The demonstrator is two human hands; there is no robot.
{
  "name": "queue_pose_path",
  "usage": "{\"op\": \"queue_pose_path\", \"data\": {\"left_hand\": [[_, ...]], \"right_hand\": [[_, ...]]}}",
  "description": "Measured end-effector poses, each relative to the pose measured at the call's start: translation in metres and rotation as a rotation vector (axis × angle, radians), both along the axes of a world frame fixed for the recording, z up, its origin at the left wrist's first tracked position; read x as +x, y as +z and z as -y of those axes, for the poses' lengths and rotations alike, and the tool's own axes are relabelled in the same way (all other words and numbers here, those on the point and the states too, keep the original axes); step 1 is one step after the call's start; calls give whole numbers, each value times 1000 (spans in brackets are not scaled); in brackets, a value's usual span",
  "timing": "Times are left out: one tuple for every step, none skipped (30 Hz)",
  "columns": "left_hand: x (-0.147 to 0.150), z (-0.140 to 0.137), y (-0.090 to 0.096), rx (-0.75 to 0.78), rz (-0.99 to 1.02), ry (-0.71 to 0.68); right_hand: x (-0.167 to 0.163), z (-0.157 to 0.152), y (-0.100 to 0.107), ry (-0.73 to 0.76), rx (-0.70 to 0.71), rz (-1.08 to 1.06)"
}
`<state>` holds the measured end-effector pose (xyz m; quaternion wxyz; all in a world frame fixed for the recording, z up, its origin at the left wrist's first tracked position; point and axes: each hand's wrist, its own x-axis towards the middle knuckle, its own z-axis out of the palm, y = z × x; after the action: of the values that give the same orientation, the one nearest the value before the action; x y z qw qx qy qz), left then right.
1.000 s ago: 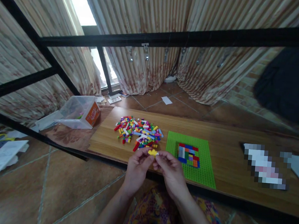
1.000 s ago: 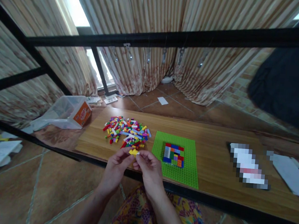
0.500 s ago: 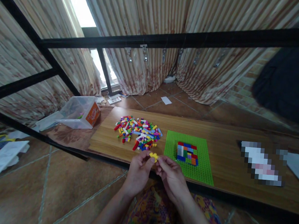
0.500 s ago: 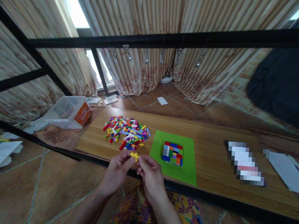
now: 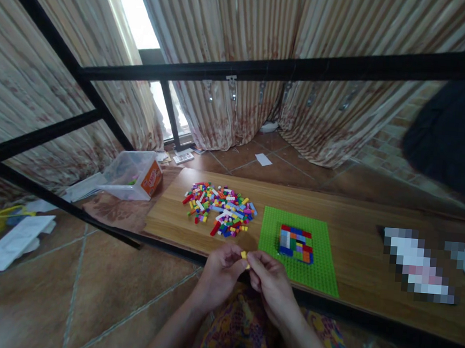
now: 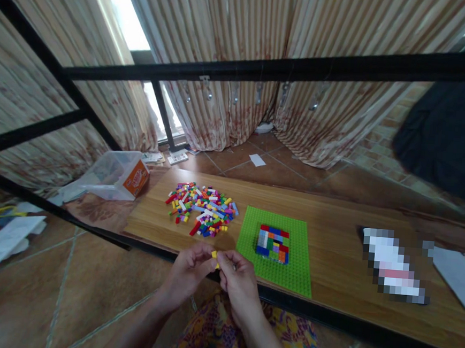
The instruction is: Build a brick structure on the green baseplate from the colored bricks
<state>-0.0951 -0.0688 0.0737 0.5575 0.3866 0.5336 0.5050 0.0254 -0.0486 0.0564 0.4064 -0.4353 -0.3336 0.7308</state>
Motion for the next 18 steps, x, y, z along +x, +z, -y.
{"op": "queue_pose_path", "data": {"left_hand": [[0, 1, -1, -7, -5, 1], [-1, 2, -3, -13, -12, 3], [-1, 3, -4, -18, -20, 5], [-1, 4, -5, -25, -28, 7], [-1, 5, -6, -32, -33, 6], [-2, 5, -8, -40, -31, 2], [-2, 5, -10, -47, -22, -7], [-3, 4, -12, -52, -14, -16], [-5, 3, -15, -51, -10, -14], [-8, 1, -18, -43, -21, 4], [-11, -2, -21, -28, -56, 41], [-17, -6, -24, -9, -116, 92], [-23, -11, -27, 12, -200, 155], [-31, -17, -29, 32, -305, 218], [-39, -22, -31, 43, -414, 263], [-47, -29, -32, 50, -520, 297], [-55, -35, -33, 56, -615, 318], [-62, -42, -34, 64, -699, 335]], "right_hand": [[0, 1, -2, 3, 0, 14], [0, 2, -4, 5, -6, 17], [0, 3, -6, 9, -19, 10], [0, 4, -8, 13, -38, -5], [-1, 5, -10, 15, -60, -26], [-1, 5, -11, 17, -81, -49], [-1, 6, -11, 20, -100, -70], [-1, 6, -12, 22, -114, -84], [-2, 5, -12, 21, -122, -93], [-2, 3, -11, 16, -121, -99], [-3, 0, -11, 5, -113, -103], [-4, -5, -11, -11, -102, -103], [-5, -11, -11, -30, -88, -95], [-6, -18, -12, -47, -69, -75], [-7, -27, -12, -60, -43, -40], [-10, -37, -13, -66, -6, 13], [-13, -47, -15, -58, 48, 83], [-17, -58, -16, -38, 118, 168]]}}
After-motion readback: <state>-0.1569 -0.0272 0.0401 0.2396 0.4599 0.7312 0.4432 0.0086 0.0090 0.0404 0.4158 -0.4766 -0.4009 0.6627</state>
